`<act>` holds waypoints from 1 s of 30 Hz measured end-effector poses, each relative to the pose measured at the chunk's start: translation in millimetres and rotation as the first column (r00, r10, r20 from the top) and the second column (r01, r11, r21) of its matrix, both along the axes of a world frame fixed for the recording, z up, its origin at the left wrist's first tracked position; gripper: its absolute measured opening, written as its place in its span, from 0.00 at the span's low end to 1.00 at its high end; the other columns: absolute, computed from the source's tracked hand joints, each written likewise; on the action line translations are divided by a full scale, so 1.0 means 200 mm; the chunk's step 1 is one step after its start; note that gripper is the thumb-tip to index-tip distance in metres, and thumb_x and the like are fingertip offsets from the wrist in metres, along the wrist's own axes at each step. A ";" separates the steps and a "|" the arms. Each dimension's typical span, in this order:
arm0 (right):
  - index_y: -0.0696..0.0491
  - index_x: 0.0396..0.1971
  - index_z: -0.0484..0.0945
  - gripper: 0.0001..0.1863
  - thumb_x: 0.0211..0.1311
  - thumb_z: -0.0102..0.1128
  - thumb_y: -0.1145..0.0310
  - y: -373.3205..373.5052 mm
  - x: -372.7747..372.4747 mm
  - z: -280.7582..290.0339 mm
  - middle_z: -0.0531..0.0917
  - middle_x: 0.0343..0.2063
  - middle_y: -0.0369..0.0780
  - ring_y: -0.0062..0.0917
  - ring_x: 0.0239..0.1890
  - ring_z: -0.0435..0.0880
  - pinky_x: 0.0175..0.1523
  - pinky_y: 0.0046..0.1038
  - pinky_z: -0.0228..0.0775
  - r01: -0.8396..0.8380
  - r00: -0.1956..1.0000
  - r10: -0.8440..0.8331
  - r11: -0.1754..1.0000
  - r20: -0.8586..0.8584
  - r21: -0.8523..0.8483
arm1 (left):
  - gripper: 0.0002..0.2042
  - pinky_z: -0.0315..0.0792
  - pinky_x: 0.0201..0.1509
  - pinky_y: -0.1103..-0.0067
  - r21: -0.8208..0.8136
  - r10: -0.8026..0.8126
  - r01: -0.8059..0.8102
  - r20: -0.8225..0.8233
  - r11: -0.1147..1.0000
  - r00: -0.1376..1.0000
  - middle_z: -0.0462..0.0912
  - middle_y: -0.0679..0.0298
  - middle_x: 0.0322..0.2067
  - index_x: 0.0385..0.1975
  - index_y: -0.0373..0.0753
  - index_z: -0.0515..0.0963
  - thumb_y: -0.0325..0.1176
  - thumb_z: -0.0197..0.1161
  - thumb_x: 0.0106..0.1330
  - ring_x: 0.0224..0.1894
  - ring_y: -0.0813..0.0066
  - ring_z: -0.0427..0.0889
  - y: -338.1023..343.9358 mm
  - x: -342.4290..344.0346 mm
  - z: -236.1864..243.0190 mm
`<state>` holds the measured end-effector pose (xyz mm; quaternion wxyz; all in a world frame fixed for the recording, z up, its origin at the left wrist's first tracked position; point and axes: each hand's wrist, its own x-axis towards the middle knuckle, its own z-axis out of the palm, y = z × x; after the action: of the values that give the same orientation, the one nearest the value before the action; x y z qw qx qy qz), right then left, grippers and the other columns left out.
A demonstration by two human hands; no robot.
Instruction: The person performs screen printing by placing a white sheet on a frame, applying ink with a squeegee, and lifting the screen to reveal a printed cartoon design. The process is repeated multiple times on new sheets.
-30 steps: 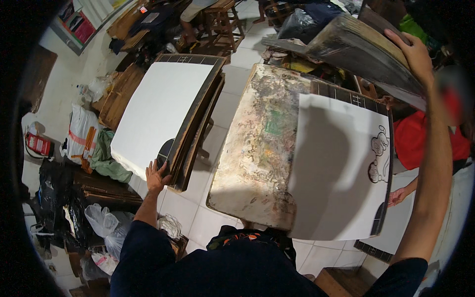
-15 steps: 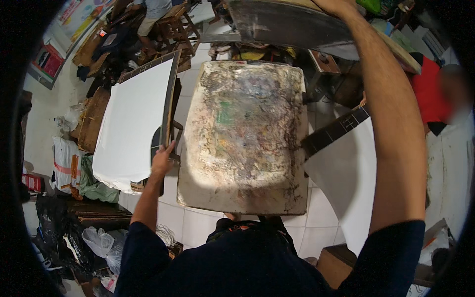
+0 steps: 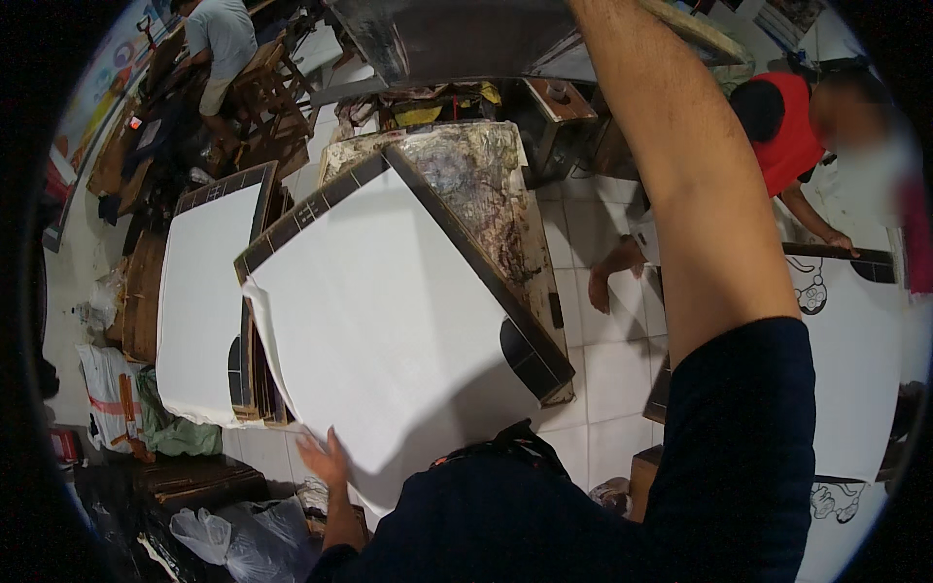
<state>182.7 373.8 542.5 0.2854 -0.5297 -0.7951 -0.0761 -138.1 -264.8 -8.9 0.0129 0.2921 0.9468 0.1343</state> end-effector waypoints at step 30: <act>0.56 0.37 0.92 0.46 0.47 0.66 0.21 0.07 0.00 0.01 0.91 0.39 0.51 0.40 0.44 0.90 0.54 0.38 0.78 -0.065 0.998 0.064 0.997 -0.020 -0.050 | 0.50 0.77 0.58 0.58 0.037 -0.071 0.062 0.328 0.997 0.942 0.85 0.37 0.47 0.53 0.23 0.77 0.70 0.77 0.47 0.51 0.39 0.85 0.64 -0.31 0.16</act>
<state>183.2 388.6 545.1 0.2815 -0.5115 -0.8108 -0.0416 -199.6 -136.6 22.3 0.1716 0.2976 0.9191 0.1929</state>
